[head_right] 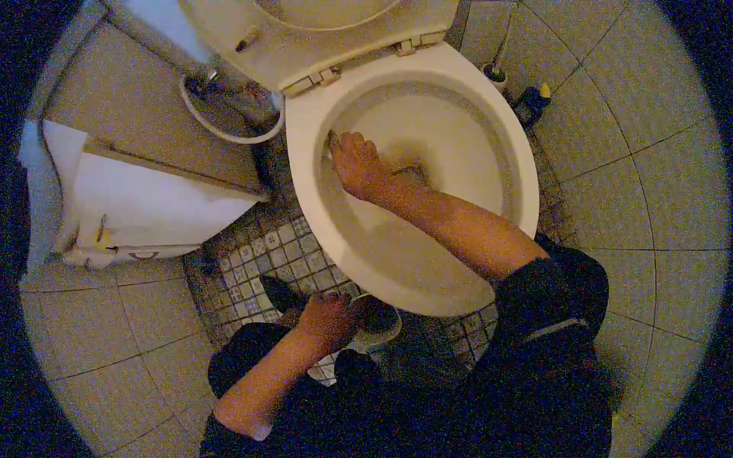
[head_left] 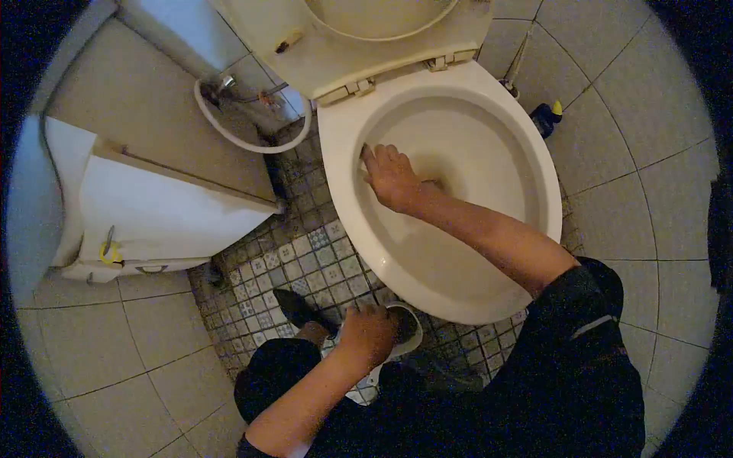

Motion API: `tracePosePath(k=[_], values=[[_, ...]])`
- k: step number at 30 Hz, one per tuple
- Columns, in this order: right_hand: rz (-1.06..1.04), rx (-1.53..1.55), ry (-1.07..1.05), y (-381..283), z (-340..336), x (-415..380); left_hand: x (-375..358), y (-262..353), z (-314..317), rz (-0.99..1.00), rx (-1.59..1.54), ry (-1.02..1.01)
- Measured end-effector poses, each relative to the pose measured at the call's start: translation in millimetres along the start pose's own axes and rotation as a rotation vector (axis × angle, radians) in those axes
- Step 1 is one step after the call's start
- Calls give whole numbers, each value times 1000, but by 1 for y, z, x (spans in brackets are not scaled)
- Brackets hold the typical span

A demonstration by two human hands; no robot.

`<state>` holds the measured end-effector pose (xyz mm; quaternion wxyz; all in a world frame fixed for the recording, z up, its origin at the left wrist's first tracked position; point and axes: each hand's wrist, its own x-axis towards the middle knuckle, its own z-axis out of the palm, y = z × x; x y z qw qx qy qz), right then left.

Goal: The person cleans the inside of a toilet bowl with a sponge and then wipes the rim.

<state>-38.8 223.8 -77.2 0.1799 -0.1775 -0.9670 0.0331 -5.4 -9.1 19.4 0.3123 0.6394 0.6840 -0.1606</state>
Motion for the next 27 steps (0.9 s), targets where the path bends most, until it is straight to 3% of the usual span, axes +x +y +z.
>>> tracePosePath(k=[1, 2, 4, 8, 11, 13, 17, 19, 23, 25, 27], values=[[-26, 50, 207, -5, -4, 0, -1, 0, 3, 22, 32, 28], [-25, 51, 211, -1, 2, -4, 0, -1, 2, 20, 36, 28], [177, -76, -328, 13, 21, -17, 0, 0, -2, 19, 31, -22], [-40, -182, -184, 14, 8, -5, 0, 0, -2, -4, 15, -26], [38, -14, -106, 0, -8, 0, 1, 0, -1, 7, -23, -27], [48, -86, -261, 15, 11, -14, 4, -4, 10, 34, 19, 18], [-11, -132, -312, 15, 5, 1, 4, -2, -1, 17, 23, -27], [184, 92, -160, -2, -12, 13, 4, -2, -3, 45, 19, -66], [75, 138, -235, 8, 12, -24, 7, -2, -3, 43, 53, -70], [-150, -94, -473, 21, 6, -38, 13, -5, 0, 60, 22, -123], [-109, 12, -488, 21, -24, -41, 12, 1, -6, 29, 0, -61]])
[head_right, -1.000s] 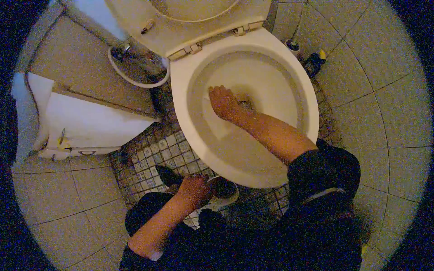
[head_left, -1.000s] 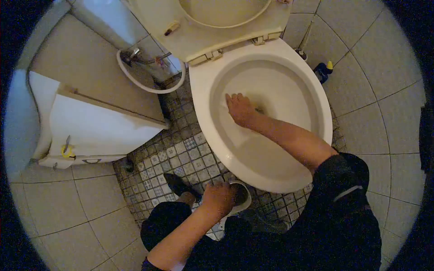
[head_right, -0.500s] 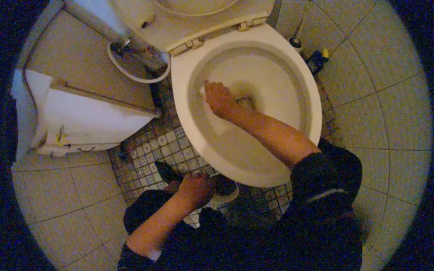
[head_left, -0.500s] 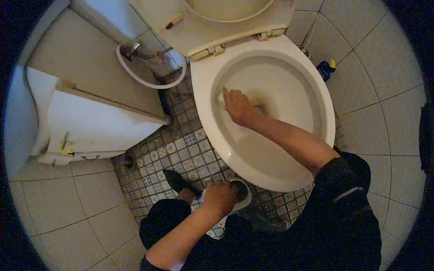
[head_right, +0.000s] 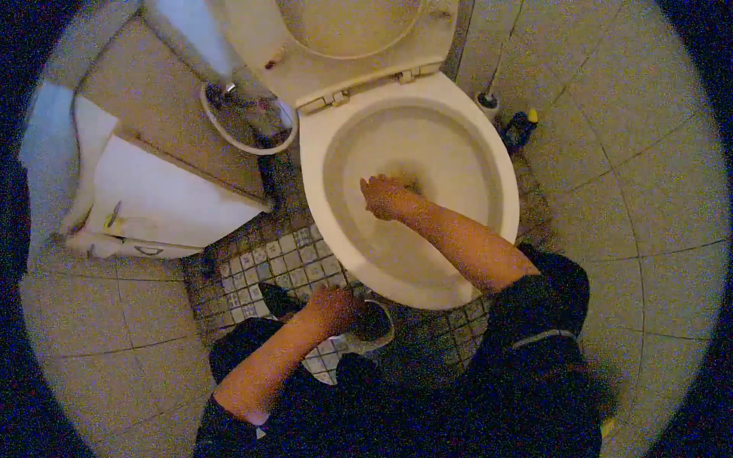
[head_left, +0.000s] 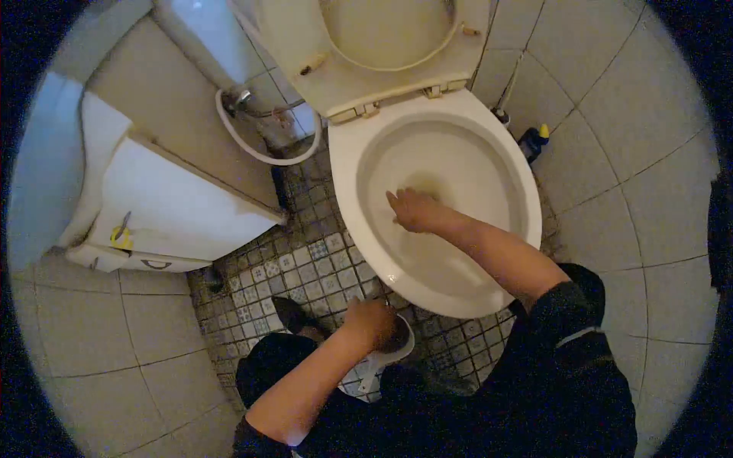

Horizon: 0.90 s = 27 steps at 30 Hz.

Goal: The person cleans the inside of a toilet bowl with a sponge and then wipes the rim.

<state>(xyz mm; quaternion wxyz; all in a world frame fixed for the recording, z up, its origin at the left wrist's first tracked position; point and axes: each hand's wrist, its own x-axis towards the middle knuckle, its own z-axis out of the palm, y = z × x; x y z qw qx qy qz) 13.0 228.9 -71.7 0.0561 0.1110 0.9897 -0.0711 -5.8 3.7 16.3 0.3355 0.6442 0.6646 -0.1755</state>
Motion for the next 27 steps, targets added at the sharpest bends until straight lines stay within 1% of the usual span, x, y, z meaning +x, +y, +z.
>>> tracePosePath(k=[1, 2, 4, 6, 8, 10, 11, 13, 14, 16, 17, 19, 20, 22, 23, 26, 27], values=[[10, 128, -11, -3, -16, -7, -2, 2, -3, -35, -24, 47], [-3, 107, -5, -5, -29, -16, -4, 2, -4, -43, -30, 70], [-16, -18, -292, -6, -56, -41, -5, 4, -4, 7, 31, 20], [100, 79, -503, -14, -104, -76, -7, 3, 1, 26, 23, 83], [140, 133, -344, -10, -137, -107, -5, 2, 9, 39, 4, 141], [207, 77, -269, 15, -140, -126, -1, 1, 14, 16, -24, 140], [197, 56, -276, 25, -136, -137, -3, 2, 13, 13, -41, 158], [338, 142, 55, 39, -130, -153, -9, 2, 7, -1, -17, 115], [329, 131, 49, 40, -136, -153, -12, 1, 5, -3, -30, 123], [411, 148, 17, 39, -146, -159, -14, -1, 2, -12, -55, 134], [416, 139, 10, 42, -148, -160, -12, -1, 4, -2, -62, 137], [482, 309, 121, 49, -147, -157, -7, -2, 6, -11, -65, 150], [489, 307, 117, 53, -145, -155, -9, -2, 1, -3, -67, 148], [566, 434, 251, 62, -141, -154, -14, 2, -9, -37, -65, 112], [577, 427, 244, 63, -144, -155, -18, 4, -14, -25, -69, 110], [635, 1032, 377, 62, -158, -148, -24, 7, -24, -17, -101, 98], [642, 1099, 364, 69, -158, -147, -23, 7, -22, -7, -80, 112]])
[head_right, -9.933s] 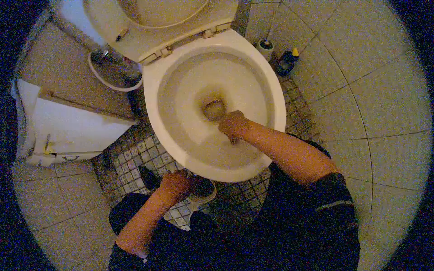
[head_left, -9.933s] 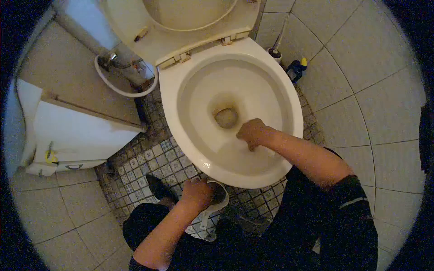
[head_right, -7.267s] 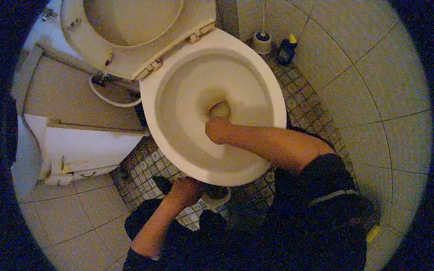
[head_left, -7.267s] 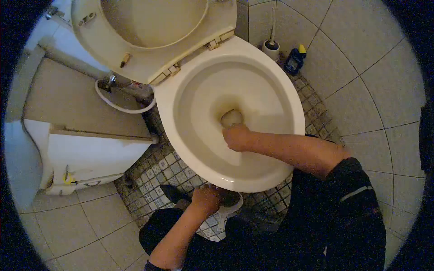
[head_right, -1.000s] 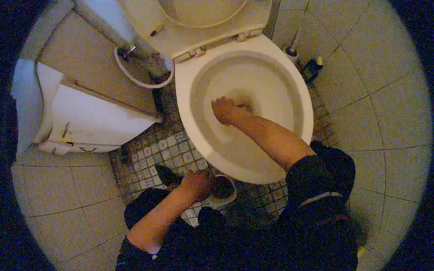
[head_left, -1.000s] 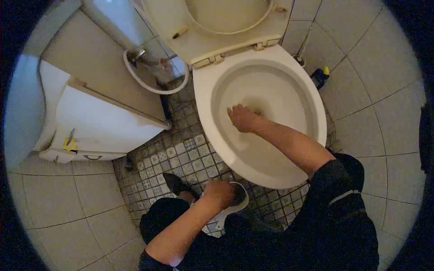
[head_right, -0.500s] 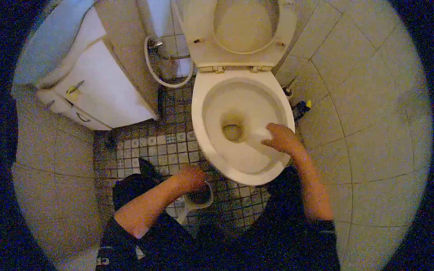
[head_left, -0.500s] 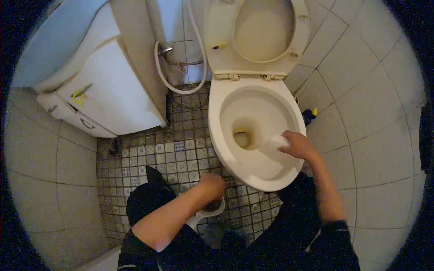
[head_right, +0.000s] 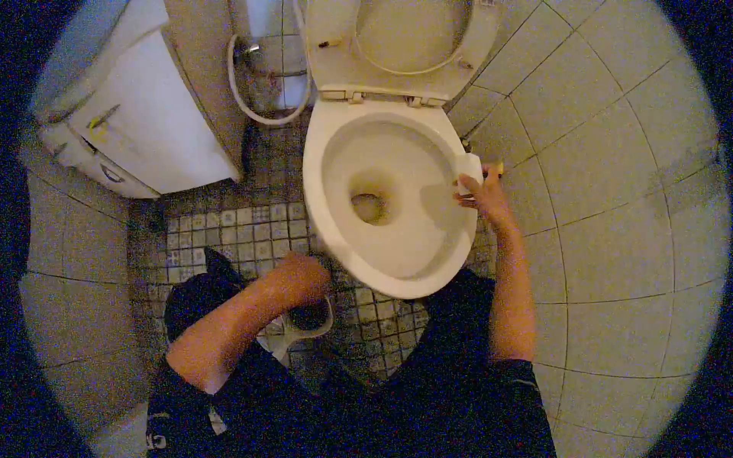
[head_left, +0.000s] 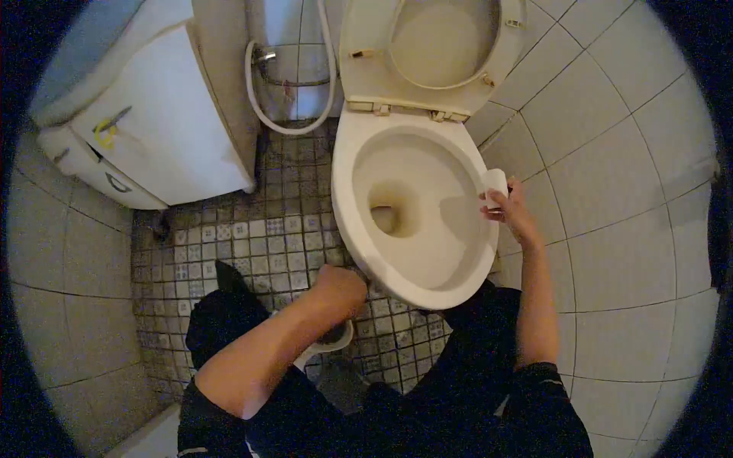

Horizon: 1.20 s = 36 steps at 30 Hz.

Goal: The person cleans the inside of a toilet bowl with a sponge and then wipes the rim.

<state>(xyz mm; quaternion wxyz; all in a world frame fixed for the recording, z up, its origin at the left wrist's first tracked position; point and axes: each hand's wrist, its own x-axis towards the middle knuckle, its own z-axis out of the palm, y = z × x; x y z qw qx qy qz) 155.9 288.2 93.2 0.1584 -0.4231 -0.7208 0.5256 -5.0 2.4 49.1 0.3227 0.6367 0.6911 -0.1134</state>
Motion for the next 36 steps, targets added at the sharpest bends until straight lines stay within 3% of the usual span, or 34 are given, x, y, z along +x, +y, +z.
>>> tracePosePath(k=[4, 6, 10, 12, 13, 15, 16, 18, 22, 24, 28, 30, 33, 34, 36], values=[[-44, -167, 123, 4, 1, 11, 1, 2, -3, 18, -3, -7], [63, 130, 147, 13, -1, 26, 0, 2, -5, 26, -38, -8], [51, 195, 30, 21, 6, 33, 1, 0, -5, 7, -53, 18], [-159, -196, -39, 11, 29, 20, 2, -1, -6, 3, -50, 5], [-158, -195, -40, 15, 34, 23, 2, -1, -7, -3, -43, -7], [-439, -897, -199, 29, 46, 28, 1, -1, -8, 5, -37, -17], [-437, -893, -200, 37, 53, 31, 2, -1, -8, 13, -31, -22], [-308, -1364, -517, 45, 74, 32, 5, 0, -3, -1, -19, -28], [-307, -1532, -519, 68, 90, 18, 4, -2, -6, -9, -23, -60], [-211, -1672, -582, 67, 90, 20, 5, -1, -5, -8, 3, -70], [-228, -1675, -492, 86, 88, 26, 8, -3, 2, -2, 26, -26], [-149, -1600, -757, 65, 103, 14, 6, -3, -2, -9, 29, -51], [-186, -1533, -772, 83, 99, 25, 9, -4, 6, -16, 24, -74], [-177, -1534, -598, 87, 91, 27, 10, -3, 9, -10, 21, -62], [-156, -1554, -576, 91, 89, 30, 8, -3, 6, -5, 23, -54]])
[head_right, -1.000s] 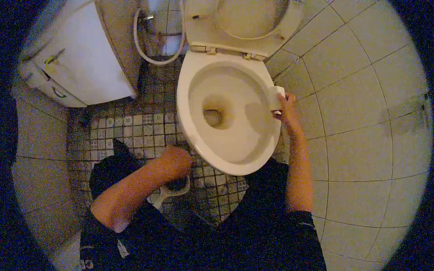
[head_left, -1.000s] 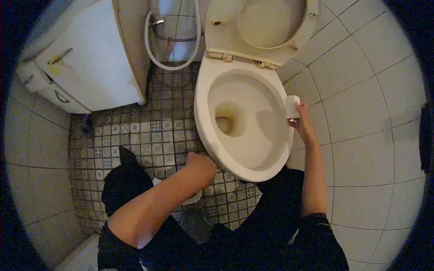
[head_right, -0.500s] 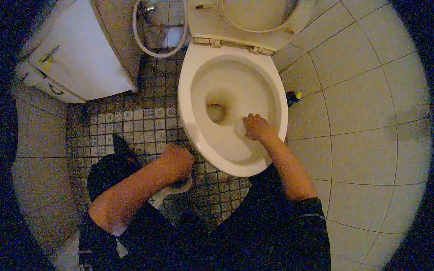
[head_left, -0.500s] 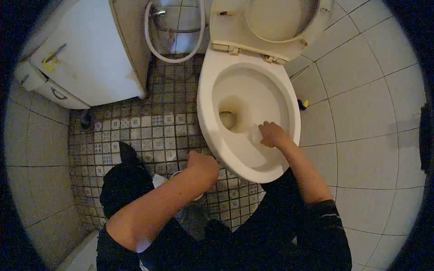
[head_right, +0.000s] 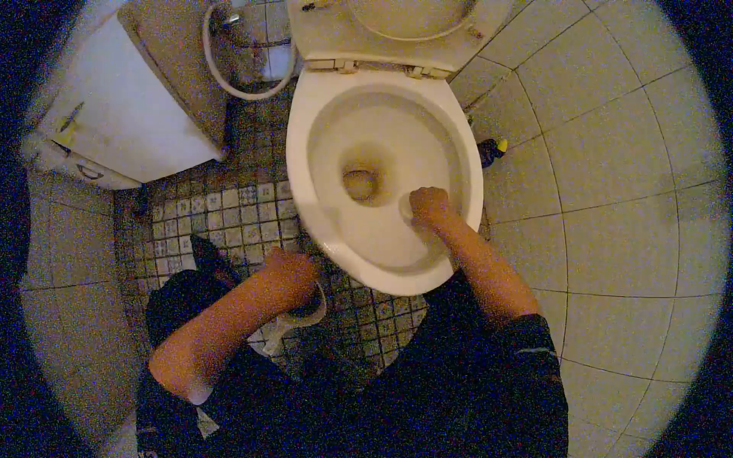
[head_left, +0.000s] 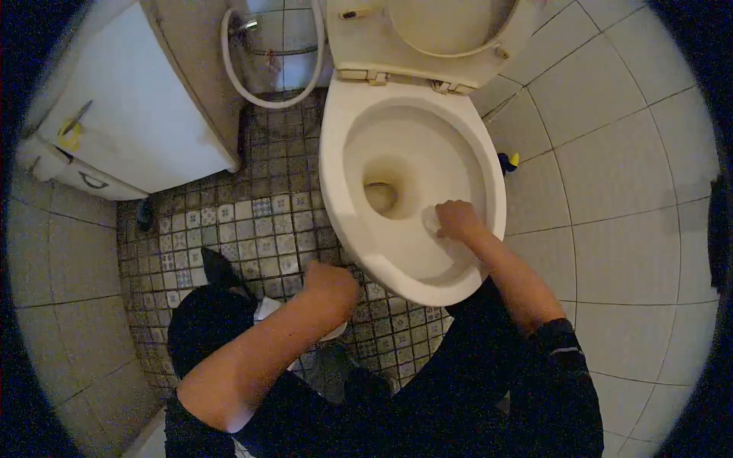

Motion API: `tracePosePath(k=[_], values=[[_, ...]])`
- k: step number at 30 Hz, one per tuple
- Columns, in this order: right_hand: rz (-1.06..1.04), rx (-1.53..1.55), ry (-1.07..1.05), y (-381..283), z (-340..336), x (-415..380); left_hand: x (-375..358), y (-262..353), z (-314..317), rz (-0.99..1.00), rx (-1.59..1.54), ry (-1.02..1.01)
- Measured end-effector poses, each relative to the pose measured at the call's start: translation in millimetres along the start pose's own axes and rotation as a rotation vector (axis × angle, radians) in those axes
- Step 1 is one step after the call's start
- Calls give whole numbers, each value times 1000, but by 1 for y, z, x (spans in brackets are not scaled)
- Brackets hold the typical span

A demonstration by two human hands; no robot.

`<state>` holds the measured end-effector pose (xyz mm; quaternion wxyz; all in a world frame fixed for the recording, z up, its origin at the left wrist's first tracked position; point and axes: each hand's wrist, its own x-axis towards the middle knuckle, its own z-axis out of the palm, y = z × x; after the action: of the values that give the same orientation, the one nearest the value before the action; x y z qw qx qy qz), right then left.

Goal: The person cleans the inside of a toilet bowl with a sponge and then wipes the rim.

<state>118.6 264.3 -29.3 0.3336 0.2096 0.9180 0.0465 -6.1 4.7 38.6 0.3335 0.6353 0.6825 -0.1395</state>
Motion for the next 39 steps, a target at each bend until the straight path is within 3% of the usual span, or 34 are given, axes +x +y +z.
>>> tracePosePath(k=[2, 4, 7, 11, 13, 17, 19, 21, 23, 25, 26, 29, 32, 36, 39], values=[[16, -13, -3, -8, -2, -1, -1, -1, 0, -7, -5, 3], [-190, 54, -80, -31, -12, -14, 1, -2, 4, -26, -31, 44], [-41, 80, 7, -7, -5, 0, -1, -4, 1, 34, -53, 56], [-65, 46, 11, -20, -5, -4, 2, -3, 5, -13, -90, 51], [-238, 47, -93, -37, -15, -12, 4, -4, 8, 10, -70, 44], [-33, 2, -8, -10, -14, 0, 0, -2, 1, 26, -12, 35], [-70, -7, -31, -23, -15, -3, -1, 0, -1, 28, -42, 50], [-253, 94, -42, -45, -16, -10, 1, 1, -1, 5, -26, 35], [-243, 106, -35, -25, -3, 4, 2, 2, 4, -8, -5, 6], [-54, 56, 31, -2, -1, 15, 4, 1, 8, -31, 1, 48], [-11, 58, -45, 1, -5, 16, 3, 1, 8, -34, 1, 47], [-152, 108, -51, -40, 1, 8, 2, -1, 6, -3, -27, 51], [-96, 153, 0, -29, 1, 12, -2, -2, 5, 66, 7, 80], [-65, 122, 41, -11, -4, 20, 3, 1, 4, 10, -5, 22], [-152, 187, -2, -45, -3, 17, 6, 1, 6, -23, -13, 24]])
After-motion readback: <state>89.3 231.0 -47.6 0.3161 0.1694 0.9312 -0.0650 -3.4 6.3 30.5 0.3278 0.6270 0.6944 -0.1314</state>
